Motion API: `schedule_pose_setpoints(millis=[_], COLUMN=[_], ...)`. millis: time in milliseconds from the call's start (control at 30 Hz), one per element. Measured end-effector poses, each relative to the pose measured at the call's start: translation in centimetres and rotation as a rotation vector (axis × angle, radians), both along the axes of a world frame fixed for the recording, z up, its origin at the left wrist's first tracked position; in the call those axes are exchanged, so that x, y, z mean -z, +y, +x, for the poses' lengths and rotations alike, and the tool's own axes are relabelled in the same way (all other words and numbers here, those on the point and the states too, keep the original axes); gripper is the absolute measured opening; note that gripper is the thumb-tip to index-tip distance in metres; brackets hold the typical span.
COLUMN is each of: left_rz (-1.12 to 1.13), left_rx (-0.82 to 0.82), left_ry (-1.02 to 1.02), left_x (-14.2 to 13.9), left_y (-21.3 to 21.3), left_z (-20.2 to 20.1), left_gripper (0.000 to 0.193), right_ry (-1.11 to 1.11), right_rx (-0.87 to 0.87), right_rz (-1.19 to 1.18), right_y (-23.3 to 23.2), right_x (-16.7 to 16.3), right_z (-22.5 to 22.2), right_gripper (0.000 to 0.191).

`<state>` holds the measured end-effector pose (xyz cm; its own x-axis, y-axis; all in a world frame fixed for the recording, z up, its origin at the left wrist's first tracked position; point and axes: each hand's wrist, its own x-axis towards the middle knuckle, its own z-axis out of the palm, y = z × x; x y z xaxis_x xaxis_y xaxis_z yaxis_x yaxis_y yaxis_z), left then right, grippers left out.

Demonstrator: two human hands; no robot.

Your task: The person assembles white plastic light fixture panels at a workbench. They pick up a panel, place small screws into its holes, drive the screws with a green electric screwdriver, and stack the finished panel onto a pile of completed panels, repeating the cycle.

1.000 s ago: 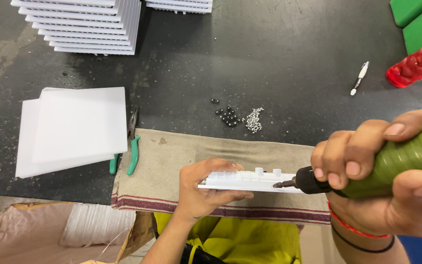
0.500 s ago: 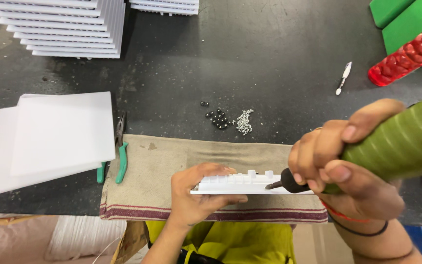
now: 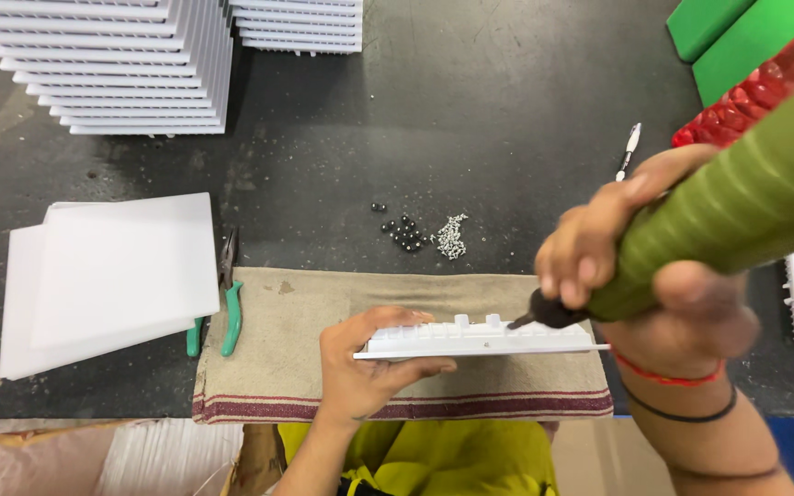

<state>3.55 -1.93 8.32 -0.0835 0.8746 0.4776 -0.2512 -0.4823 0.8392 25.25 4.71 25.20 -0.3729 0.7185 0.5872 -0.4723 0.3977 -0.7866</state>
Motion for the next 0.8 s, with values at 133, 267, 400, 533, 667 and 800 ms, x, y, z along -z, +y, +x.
schedule_pose_setpoints(millis=[133, 267, 400, 533, 667, 800], left_rz=[0.000, 0.020, -0.048, -0.306, 0.086, 0.248], left_rx=[-0.052, -0.117, -0.039, 0.319, 0.213, 0.119], left_ry=[0.061, 0.151, 0.006, -0.438, -0.058, 0.294], left_x=[0.3, 0.6, 1.4, 1.9, 0.1, -2.7], left_y=[0.0, -0.1, -1.3, -2.7, -2.5, -1.3], left_z=[-0.1, -0.5, 0.3, 3.1, 4.3, 1.7], left_gripper=[0.044, 0.047, 0.046, 0.046, 0.054, 0.037], right_ry=[-0.054, 0.031, -0.296, -0.748, -0.573, -0.698], right_rx=[0.387, 0.434, 0.413, 0.369, 0.465, 0.892], right_rz=[0.192, 0.056, -0.213, -0.247, -0.072, 0.044], right_y=[-0.7, -2.4, -7.0, -10.3, -12.5, -15.7], right_x=[2.4, 8.0, 13.7, 17.3, 15.8, 12.7], right_z=[3.2, 7.4, 11.1, 12.2, 15.3, 19.7], right_gripper=[0.061, 0.069, 0.071, 0.045, 0.028, 0.017])
